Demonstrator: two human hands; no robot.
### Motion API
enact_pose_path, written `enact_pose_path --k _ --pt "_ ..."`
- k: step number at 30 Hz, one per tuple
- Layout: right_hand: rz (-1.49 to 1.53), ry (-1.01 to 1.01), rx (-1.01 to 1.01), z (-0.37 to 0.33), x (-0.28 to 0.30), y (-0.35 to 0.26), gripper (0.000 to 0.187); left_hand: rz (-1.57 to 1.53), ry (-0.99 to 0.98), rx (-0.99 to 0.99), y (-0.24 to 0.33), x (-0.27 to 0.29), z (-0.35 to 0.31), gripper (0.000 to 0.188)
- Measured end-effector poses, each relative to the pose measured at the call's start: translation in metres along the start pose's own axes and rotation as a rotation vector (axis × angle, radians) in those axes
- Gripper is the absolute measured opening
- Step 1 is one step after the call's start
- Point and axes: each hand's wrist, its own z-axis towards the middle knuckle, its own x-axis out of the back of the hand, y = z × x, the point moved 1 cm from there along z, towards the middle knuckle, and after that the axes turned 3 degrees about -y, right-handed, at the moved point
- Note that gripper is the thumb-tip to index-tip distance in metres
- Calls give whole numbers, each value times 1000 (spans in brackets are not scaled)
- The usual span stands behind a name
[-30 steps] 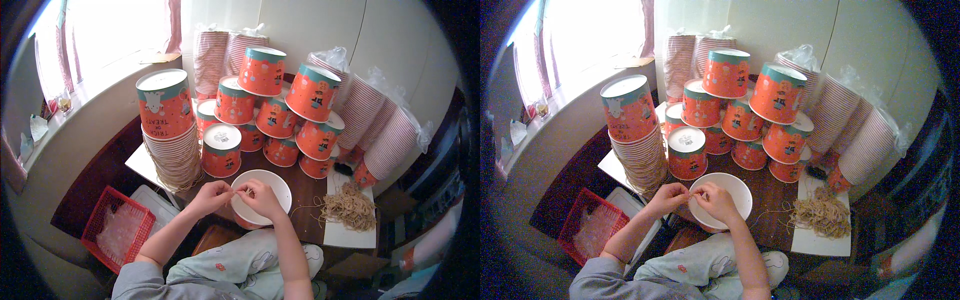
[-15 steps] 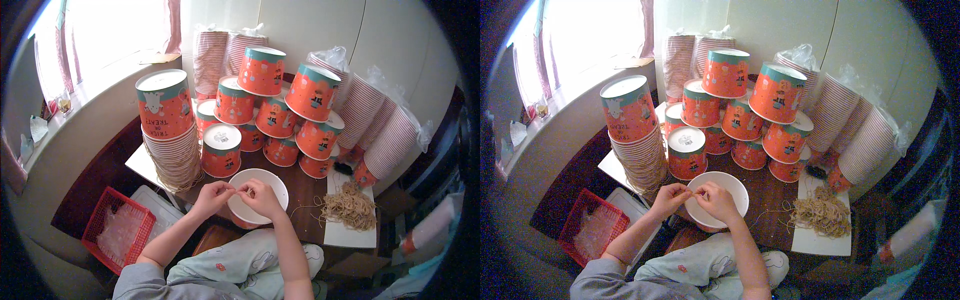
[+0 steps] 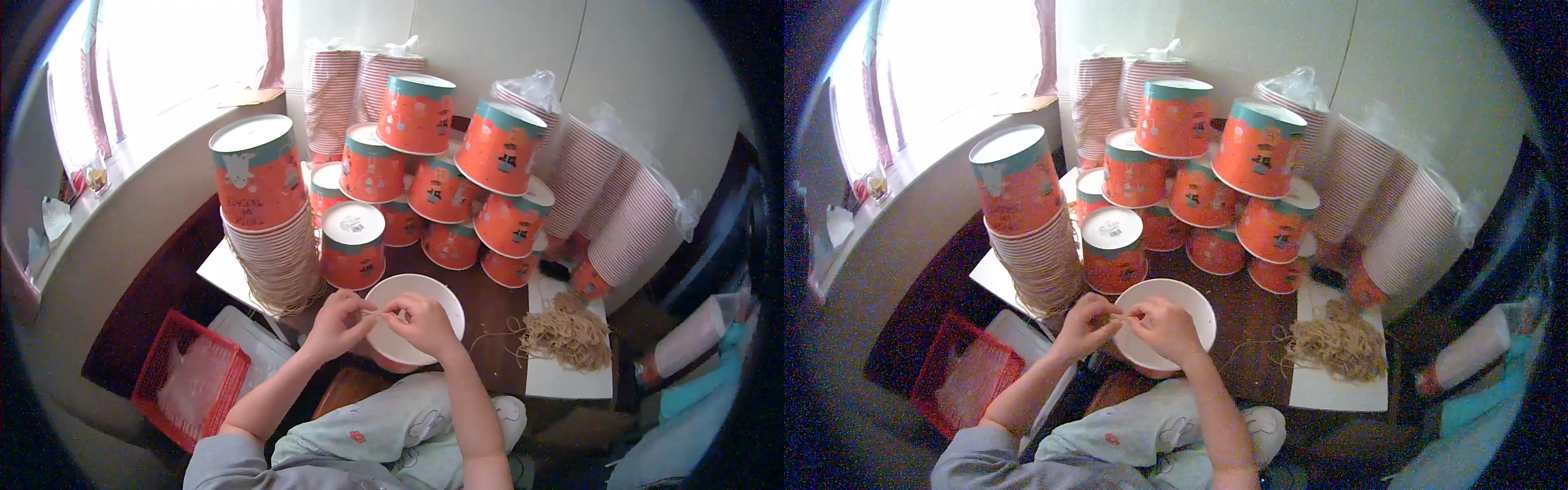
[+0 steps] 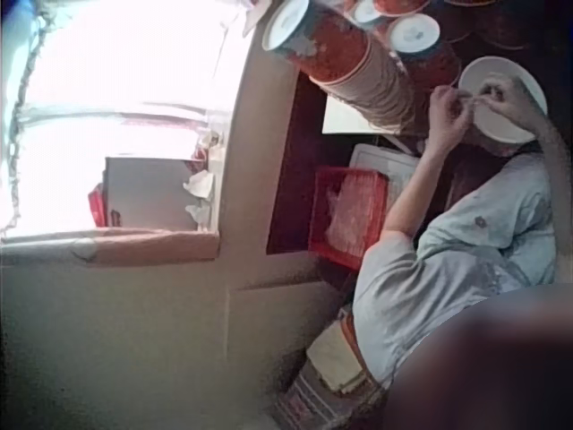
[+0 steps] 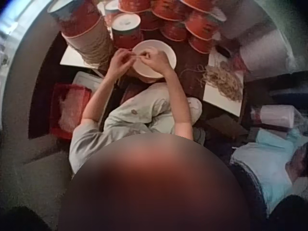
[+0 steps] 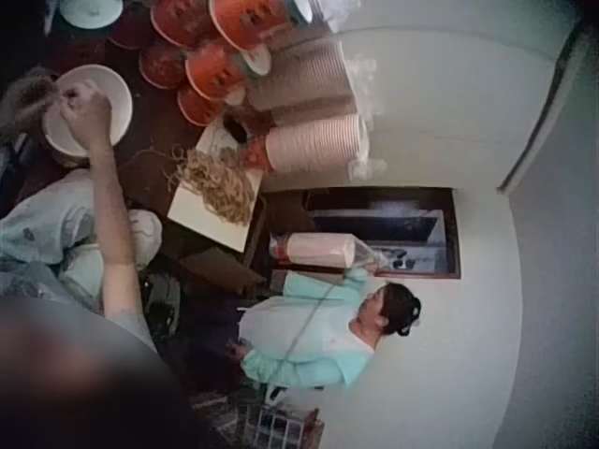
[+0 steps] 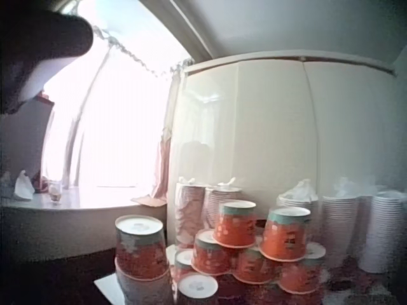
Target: Tying strings through pre-punched holes in paper tubs for packaging and assembly.
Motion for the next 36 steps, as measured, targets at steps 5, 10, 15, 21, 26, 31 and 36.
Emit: enact_pose_path --k 5,10,15,21,26,31,36 --pt "-144 31 -2 -2 2 -11 16 223 20 -55 15 3 3 11" --pt "-240 61 9 -9 32 -20 19 192 36 -38 14 4 4 7" --pt "-157 163 -18 -23 78 -36 18 179 50 -51 14 10 8 8" --pt "140 229 -52 -39 98 -62 18 226 27 -127 21 9 12 9" --pt "113 301 158 -32 80 -79 18 303 -56 -131 31 5 8 10" --pt "183 313 314 -36 76 -91 16 345 -87 -204 43 0 8 12" --pt "173 230 299 -37 74 -96 15 412 -52 -254 45 1 9 12"
